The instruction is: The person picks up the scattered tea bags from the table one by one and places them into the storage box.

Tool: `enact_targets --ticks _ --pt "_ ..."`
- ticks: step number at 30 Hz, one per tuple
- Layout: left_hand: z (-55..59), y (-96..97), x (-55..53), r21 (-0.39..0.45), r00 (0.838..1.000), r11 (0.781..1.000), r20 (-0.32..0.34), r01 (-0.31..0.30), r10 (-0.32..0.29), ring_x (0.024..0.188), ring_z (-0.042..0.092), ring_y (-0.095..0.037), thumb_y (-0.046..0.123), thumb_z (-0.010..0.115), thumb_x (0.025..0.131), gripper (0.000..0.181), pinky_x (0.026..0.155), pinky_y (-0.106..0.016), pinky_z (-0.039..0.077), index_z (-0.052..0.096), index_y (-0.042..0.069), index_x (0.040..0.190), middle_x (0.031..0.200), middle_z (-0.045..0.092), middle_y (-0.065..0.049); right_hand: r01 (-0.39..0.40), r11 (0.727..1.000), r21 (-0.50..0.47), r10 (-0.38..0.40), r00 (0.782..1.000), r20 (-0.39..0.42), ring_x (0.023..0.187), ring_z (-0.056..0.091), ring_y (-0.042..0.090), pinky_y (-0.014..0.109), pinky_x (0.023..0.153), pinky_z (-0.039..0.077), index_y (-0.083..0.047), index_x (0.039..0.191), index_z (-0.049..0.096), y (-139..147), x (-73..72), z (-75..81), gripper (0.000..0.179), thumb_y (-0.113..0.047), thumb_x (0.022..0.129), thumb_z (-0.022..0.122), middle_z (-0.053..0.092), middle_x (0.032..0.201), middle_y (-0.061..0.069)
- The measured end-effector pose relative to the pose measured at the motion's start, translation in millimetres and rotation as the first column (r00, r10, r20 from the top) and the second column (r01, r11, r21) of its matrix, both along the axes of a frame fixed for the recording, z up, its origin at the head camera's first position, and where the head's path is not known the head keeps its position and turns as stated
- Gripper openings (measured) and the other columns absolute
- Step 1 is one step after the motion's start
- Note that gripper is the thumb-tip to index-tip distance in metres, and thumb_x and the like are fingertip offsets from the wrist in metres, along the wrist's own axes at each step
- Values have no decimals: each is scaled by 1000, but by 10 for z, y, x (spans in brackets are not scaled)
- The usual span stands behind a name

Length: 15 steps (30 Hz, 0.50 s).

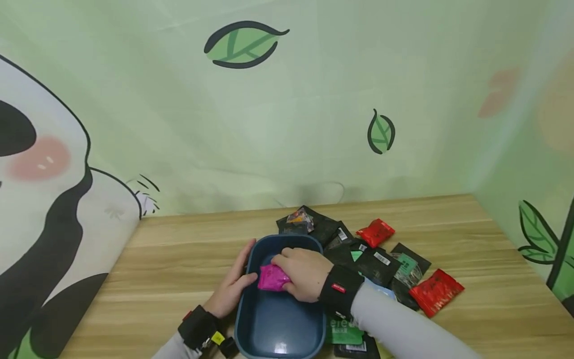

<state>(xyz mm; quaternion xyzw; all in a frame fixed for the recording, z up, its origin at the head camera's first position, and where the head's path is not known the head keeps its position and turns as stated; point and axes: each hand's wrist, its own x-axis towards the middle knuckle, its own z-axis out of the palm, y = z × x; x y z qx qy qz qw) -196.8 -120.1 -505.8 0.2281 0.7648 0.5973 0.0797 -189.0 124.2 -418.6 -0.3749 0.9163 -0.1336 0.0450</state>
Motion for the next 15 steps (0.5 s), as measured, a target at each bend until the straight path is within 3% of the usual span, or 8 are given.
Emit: enact_targets --ticks 10,15 --pt "-16 15 -5 -30 1000 1000 -31 -7 6 148 24 -15 15 37 104 66 116 -43 26 12 31 163 167 17 2 4 997 71 -9 997 74 98 57 12 34 92 49 -12 135 58 -47 -49 -99 54 -33 87 70 61 120 3" --pt "-8 15 1 -19 1000 1000 -14 11 -12 148 24 -13 12 35 103 68 115 -39 28 12 36 162 166 17 10 -13 998 58 8 997 81 94 56 10 32 89 49 -13 136 58 -59 -41 -119 57 -35 85 71 60 116 2"
